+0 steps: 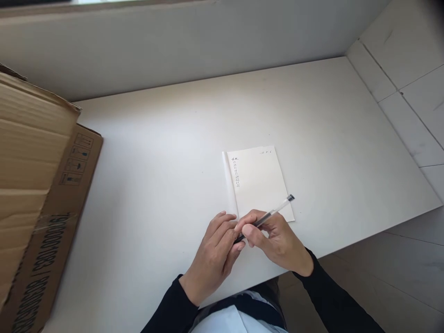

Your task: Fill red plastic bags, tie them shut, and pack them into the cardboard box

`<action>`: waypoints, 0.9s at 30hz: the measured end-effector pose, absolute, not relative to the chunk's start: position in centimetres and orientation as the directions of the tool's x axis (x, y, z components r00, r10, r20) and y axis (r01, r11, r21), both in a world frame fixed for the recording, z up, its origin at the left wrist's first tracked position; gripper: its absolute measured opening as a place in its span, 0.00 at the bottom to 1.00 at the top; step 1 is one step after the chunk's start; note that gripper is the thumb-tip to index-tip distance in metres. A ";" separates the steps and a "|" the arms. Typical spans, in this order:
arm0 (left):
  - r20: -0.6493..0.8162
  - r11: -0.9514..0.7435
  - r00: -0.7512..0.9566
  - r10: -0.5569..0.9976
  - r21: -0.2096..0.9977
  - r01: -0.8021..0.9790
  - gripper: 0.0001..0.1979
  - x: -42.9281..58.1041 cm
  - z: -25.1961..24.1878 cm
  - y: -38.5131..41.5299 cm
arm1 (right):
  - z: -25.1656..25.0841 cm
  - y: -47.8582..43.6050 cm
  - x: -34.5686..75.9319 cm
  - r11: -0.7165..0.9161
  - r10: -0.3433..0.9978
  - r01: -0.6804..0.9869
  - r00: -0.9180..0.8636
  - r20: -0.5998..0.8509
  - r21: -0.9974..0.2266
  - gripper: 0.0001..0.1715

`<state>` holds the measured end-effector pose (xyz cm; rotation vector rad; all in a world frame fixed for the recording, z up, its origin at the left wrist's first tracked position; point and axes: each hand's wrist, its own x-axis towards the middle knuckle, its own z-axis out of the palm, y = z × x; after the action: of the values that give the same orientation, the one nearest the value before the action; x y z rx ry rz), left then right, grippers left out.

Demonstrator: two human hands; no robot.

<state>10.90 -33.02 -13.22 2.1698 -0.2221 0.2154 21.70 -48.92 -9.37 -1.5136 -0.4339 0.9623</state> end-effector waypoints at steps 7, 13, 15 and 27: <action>0.108 -0.409 0.992 -0.068 0.904 -0.126 0.17 9.5 -10.4 -34.9 | -9.0 -50.3 19.1 -0.160 0.784 -0.437 0.489 -0.383 -0.885 0.34; 0.172 -0.493 0.985 -0.030 0.854 -0.164 0.12 8.4 -10.2 -35.7 | -8.1 -50.6 17.3 -0.162 0.818 -0.489 0.418 -0.394 -0.857 0.38; 0.194 -0.516 0.981 -0.032 0.837 -0.182 0.11 8.2 -10.4 -35.7 | -8.0 -50.5 16.8 -0.132 0.821 -0.508 0.424 -0.381 -0.851 0.38; 0.113 -0.520 0.994 0.011 0.850 -0.091 0.13 7.3 -11.1 -36.5 | -9.4 -50.6 16.0 -0.134 0.789 -0.432 0.498 -0.360 -0.892 0.43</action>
<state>7.32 -36.50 -11.07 2.1140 -0.0559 0.1257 15.97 -50.61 -9.45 -1.3293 -0.3501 1.0884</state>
